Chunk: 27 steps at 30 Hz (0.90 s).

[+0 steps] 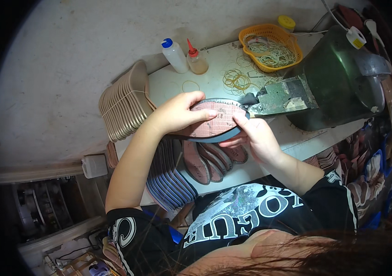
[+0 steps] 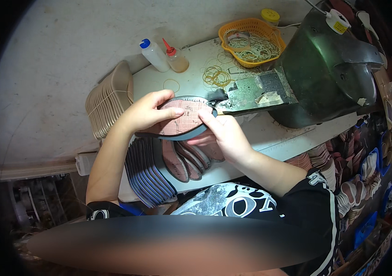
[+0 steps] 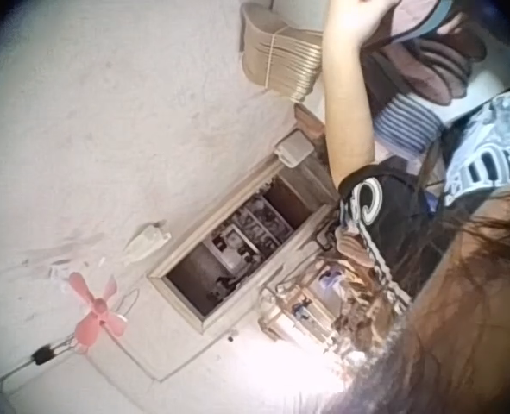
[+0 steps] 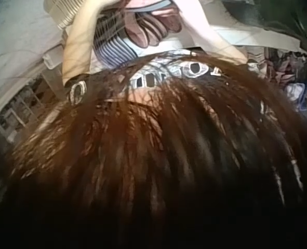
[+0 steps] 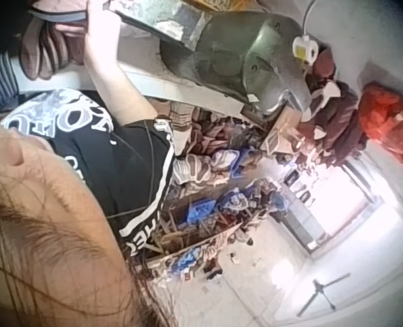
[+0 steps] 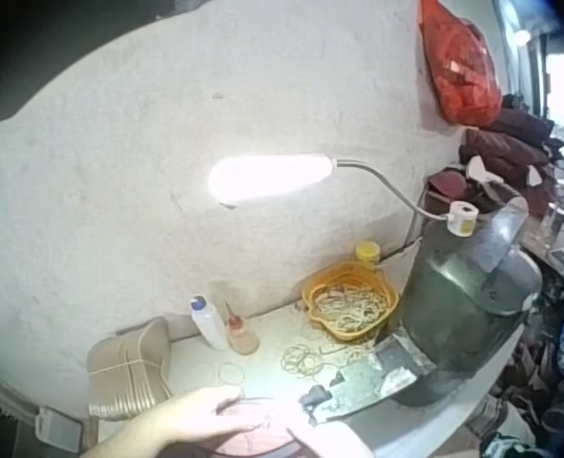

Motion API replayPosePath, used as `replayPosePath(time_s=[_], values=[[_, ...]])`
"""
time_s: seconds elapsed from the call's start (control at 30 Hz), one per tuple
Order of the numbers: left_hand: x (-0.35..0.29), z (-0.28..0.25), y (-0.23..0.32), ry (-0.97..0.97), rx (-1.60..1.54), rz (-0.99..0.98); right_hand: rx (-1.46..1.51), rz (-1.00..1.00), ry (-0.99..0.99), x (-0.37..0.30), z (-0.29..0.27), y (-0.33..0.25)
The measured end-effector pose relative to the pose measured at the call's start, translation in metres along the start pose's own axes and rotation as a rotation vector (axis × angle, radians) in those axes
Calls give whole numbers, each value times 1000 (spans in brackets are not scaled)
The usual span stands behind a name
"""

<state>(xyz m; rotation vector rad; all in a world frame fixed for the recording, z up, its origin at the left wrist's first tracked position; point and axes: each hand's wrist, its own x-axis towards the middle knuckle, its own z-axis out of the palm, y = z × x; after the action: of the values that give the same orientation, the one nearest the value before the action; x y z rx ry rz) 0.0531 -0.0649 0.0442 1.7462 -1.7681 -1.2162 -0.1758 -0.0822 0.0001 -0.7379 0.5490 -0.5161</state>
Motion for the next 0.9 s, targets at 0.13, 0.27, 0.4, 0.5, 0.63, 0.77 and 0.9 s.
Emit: replayPosePath(time_s=[0.13,0.27,0.4,0.5,0.63,0.77,0.9], values=[[-6,10,-9,-28,-30,-107,-32,9,2,-2,-4,-1],[-12,24,0,-73,-114,-302,-97,-1,-1,-11,-5,2],[-18,33,29,-84,-315,-409,-193,59,-17,-29,2,9],[-21,44,42,-10,-331,-451,-187,78,5,-35,-3,10],[-29,54,36,-143,-537,-421,-216,-34,45,-30,-21,1],[-30,64,33,37,-584,-411,-270,-82,-19,-16,-25,0],[-25,65,25,197,-546,-387,-164,-75,13,-10,-17,3]])
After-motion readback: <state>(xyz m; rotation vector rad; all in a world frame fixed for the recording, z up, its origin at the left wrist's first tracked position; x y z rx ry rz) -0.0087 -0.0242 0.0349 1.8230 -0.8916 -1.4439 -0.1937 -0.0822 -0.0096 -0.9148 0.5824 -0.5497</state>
